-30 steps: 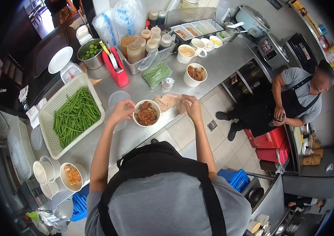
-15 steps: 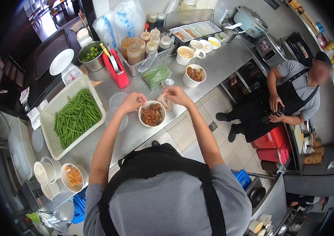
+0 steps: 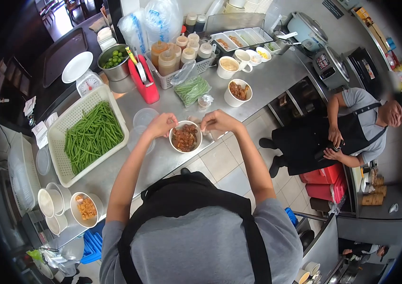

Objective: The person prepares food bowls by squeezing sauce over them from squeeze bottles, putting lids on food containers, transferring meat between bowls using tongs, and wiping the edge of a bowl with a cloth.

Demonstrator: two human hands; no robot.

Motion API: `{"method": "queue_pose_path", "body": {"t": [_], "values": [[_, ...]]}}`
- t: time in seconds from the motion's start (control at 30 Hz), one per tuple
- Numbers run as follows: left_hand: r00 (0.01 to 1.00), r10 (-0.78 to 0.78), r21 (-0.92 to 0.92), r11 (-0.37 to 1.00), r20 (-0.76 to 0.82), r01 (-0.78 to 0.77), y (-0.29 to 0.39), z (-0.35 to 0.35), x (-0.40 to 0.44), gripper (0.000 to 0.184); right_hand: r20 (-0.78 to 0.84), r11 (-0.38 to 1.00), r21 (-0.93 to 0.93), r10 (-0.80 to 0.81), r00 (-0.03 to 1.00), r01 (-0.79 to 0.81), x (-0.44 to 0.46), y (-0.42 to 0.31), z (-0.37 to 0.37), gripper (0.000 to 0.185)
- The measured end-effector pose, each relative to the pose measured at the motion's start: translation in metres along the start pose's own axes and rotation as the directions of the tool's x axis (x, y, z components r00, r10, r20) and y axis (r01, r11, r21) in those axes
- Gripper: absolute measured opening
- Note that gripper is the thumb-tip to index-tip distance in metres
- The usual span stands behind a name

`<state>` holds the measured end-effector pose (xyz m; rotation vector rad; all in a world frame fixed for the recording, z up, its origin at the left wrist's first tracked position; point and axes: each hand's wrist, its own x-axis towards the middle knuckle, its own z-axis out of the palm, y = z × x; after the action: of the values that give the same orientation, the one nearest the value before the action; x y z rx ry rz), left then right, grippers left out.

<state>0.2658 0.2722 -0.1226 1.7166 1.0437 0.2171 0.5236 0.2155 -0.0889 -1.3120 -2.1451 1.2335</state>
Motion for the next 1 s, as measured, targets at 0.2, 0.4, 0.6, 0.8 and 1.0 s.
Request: {"method": "queue_pose_path", "body": {"t": [0.2,0.4,0.6,0.8,1.0], "values": [[0.993,-0.091,-0.125,0.987,0.073,0.099,0.004,0.002,-0.008,0.023,-0.301,0.974,-0.210,-0.147,0.942,0.085,-0.002,-0.012,0.028,0.010],[0.991,-0.129,-0.274,0.953,0.026,0.131,0.003,0.016,-0.015,0.022,-0.338,0.955,-0.293,-0.062,0.939,-0.042,-0.036,-0.033,0.046,0.009],[0.975,-0.223,-0.630,0.759,-0.014,0.165,-0.006,0.038,-0.019,0.023,-0.526,0.992,0.101,0.120,0.842,-0.078,-0.051,-0.030,0.082,0.013],[0.983,-0.180,-0.799,0.584,0.045,0.144,-0.008,0.044,-0.016,0.026,-0.627,0.935,0.353,0.228,0.745,0.011,-0.027,-0.023,0.113,0.014],[0.981,-0.186,-0.750,0.657,-0.061,0.078,-0.017,0.043,-0.003,0.026,-0.491,0.678,0.715,0.316,0.812,0.169,0.001,-0.023,0.105,0.016]]}}
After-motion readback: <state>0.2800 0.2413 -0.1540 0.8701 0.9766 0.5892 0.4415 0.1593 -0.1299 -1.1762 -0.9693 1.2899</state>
